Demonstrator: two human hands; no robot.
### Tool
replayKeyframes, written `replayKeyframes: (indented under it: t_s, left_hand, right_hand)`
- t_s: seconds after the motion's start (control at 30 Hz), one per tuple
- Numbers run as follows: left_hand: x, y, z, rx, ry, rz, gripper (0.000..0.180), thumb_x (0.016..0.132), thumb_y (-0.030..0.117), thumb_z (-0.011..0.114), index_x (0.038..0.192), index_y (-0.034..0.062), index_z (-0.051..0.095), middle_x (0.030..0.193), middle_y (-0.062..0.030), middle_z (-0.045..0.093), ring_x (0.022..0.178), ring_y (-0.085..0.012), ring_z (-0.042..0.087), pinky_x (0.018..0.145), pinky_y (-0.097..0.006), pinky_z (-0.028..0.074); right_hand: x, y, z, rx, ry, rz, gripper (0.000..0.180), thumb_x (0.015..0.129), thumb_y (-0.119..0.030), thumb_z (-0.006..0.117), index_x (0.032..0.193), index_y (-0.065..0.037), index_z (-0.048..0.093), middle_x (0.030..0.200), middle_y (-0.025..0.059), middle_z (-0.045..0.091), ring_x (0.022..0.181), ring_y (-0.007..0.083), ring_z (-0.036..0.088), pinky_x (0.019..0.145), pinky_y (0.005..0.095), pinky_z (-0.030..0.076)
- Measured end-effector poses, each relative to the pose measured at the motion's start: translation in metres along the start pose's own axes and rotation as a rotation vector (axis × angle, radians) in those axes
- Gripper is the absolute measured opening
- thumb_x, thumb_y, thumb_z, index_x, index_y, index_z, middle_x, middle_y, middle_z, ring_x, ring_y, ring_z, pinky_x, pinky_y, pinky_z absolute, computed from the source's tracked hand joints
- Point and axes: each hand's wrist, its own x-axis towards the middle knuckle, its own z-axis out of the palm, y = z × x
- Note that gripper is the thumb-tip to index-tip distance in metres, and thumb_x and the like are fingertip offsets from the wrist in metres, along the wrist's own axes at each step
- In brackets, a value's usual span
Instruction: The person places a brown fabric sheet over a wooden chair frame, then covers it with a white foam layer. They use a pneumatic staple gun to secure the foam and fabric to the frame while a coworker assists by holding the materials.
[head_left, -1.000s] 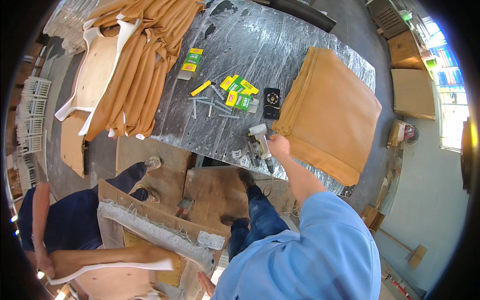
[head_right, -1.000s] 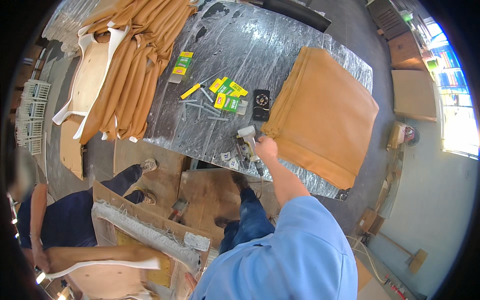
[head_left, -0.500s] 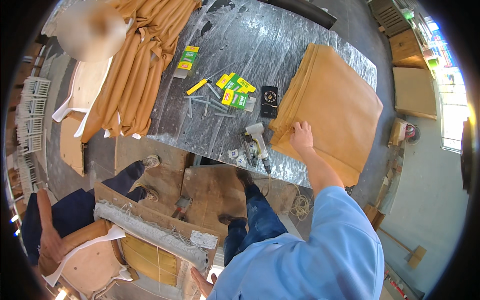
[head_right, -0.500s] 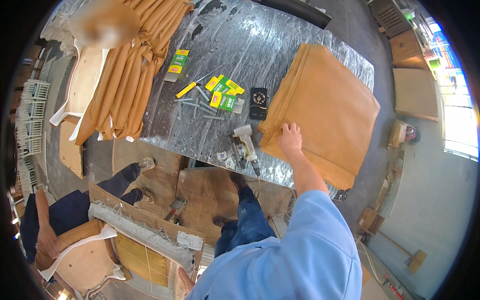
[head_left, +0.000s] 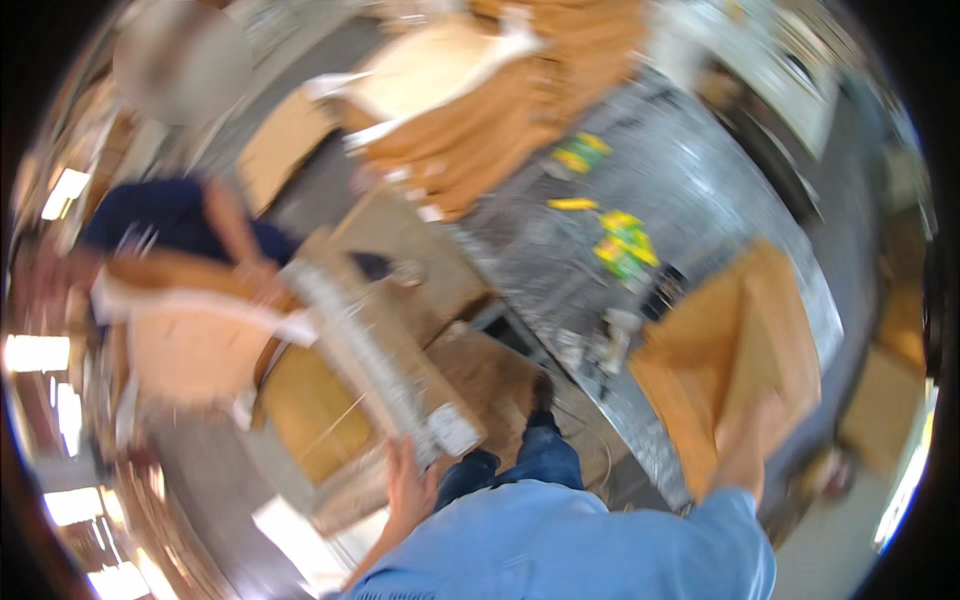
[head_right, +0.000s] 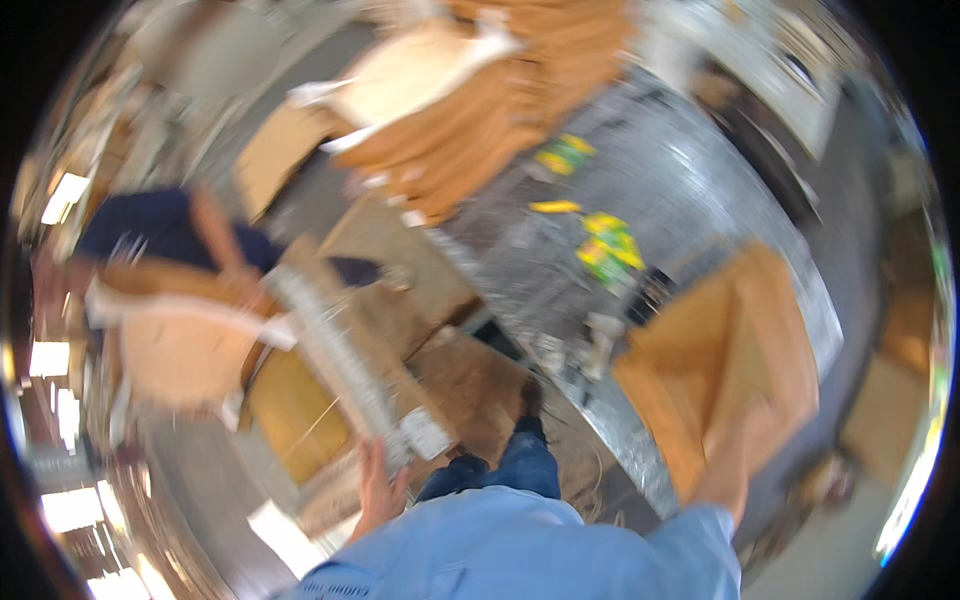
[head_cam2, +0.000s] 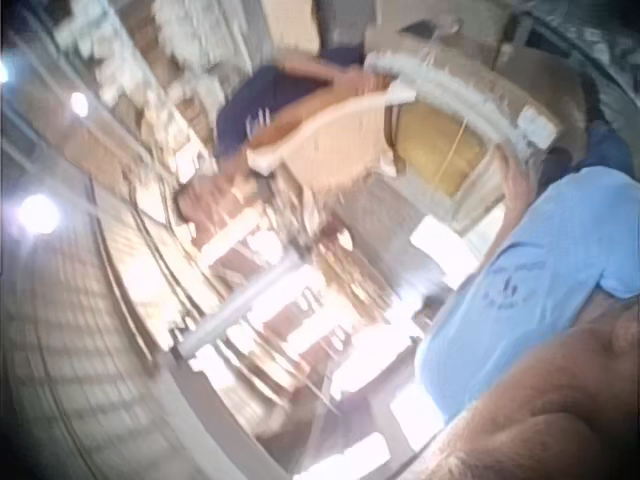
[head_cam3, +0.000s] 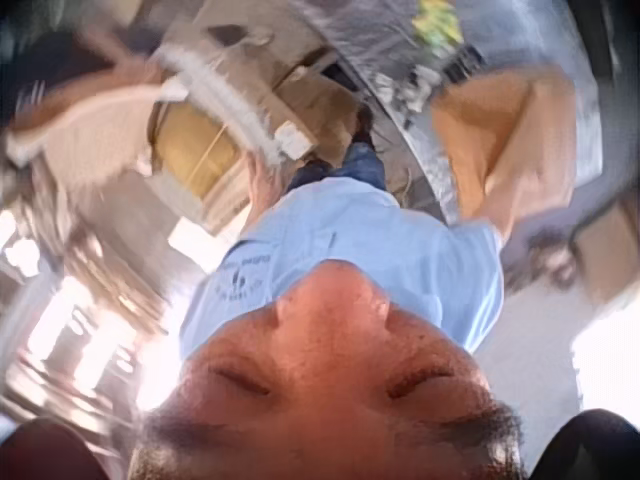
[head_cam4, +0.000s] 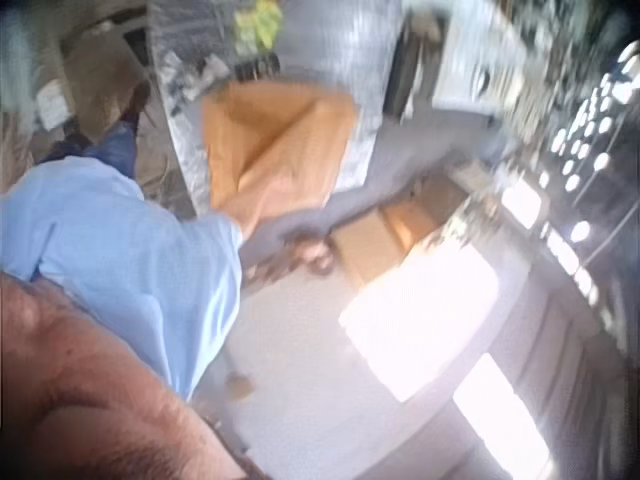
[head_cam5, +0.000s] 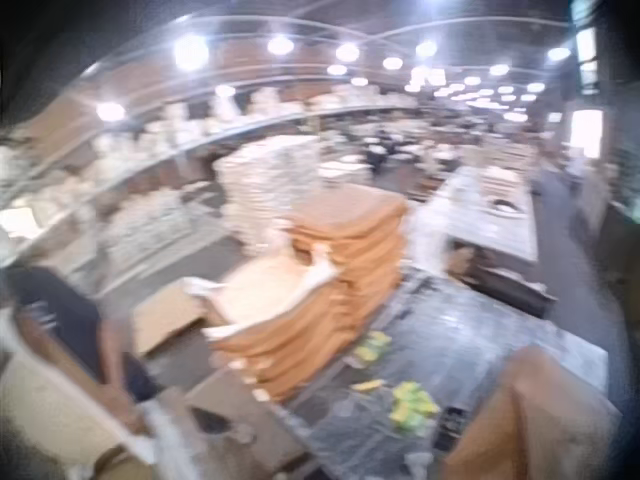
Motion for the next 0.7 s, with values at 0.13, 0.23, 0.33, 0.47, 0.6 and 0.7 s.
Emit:
replayKeyframes:
  t_s: [0.13, 0.23, 0.33, 0.47, 0.6, 0.7]
  left_hand:
    - [0.071, 0.032, -0.039, 0.122, 0.029, 0.254, 0.071, 0.104, 0.027, 0.071, 0.168, 0.0184, 0.045, 0.172, -0.0393, 0.029, 0.148, -0.0590, 0.047, 0.120, -0.058, 0.047]
    - [-0.016, -0.022, -0.026, 0.057, 0.113, 0.054, 0.066, 0.105, 0.031, 0.069, 0.167, 0.0279, 0.047, 0.172, -0.0365, 0.030, 0.145, -0.0557, 0.052, 0.117, -0.057, 0.050]
    - [0.019, -0.019, -0.030, 0.058, 0.101, 0.203, 0.058, 0.108, 0.037, 0.066, 0.164, 0.0382, 0.051, 0.172, -0.0346, 0.030, 0.146, -0.0530, 0.052, 0.116, -0.056, 0.051]
    - [0.020, -0.036, -0.028, 0.099, 0.043, 0.276, 0.051, 0.111, 0.041, 0.059, 0.162, 0.0364, 0.052, 0.172, -0.0348, 0.027, 0.148, -0.0530, 0.051, 0.118, -0.055, 0.050]
    - [0.015, -0.050, -0.029, 0.101, 0.066, 0.351, 0.052, 0.110, 0.039, 0.059, 0.162, 0.0363, 0.052, 0.171, -0.0373, 0.028, 0.140, -0.0567, 0.056, 0.113, -0.059, 0.053]
    - [0.001, -0.056, -0.034, 0.076, -0.003, 0.343, 0.048, 0.111, 0.038, 0.056, 0.159, 0.0331, 0.055, 0.170, -0.0383, 0.027, 0.139, -0.0559, 0.055, 0.113, -0.058, 0.053]
  right_hand:
    - [-0.035, 0.050, -0.135, 0.050, 0.151, 0.028, 0.028, 0.110, -0.023, 0.056, 0.105, -0.010, 0.080, 0.105, 0.0104, 0.081, 0.099, 0.0219, 0.076, 0.089, 0.0380, 0.060]
    - [-0.006, -0.061, -0.104, 0.058, 0.074, -0.213, 0.026, 0.108, -0.024, 0.058, 0.108, -0.009, 0.079, 0.108, 0.0131, 0.079, 0.102, 0.0252, 0.075, 0.091, 0.0402, 0.059]
    - [-0.032, -0.068, -0.189, 0.129, 0.264, -0.249, 0.024, 0.107, -0.024, 0.060, 0.110, -0.007, 0.077, 0.111, 0.0158, 0.077, 0.104, 0.0285, 0.073, 0.093, 0.0424, 0.058]
    - [-0.077, -0.107, -0.275, 0.206, 0.387, -0.398, 0.024, 0.105, -0.025, 0.064, 0.113, -0.005, 0.075, 0.114, 0.0194, 0.075, 0.107, 0.0329, 0.071, 0.095, 0.0454, 0.057]
    - [-0.127, -0.142, -0.375, 0.305, 0.522, -0.537, 0.026, 0.103, -0.025, 0.067, 0.115, -0.003, 0.073, 0.118, 0.0229, 0.072, 0.110, 0.0372, 0.069, 0.097, 0.0484, 0.055]
    - [-0.167, -0.161, -0.452, 0.332, 0.601, -0.628, 0.029, 0.101, -0.026, 0.069, 0.118, -0.002, 0.072, 0.120, 0.0256, 0.071, 0.113, 0.0405, 0.067, 0.098, 0.0506, 0.054]
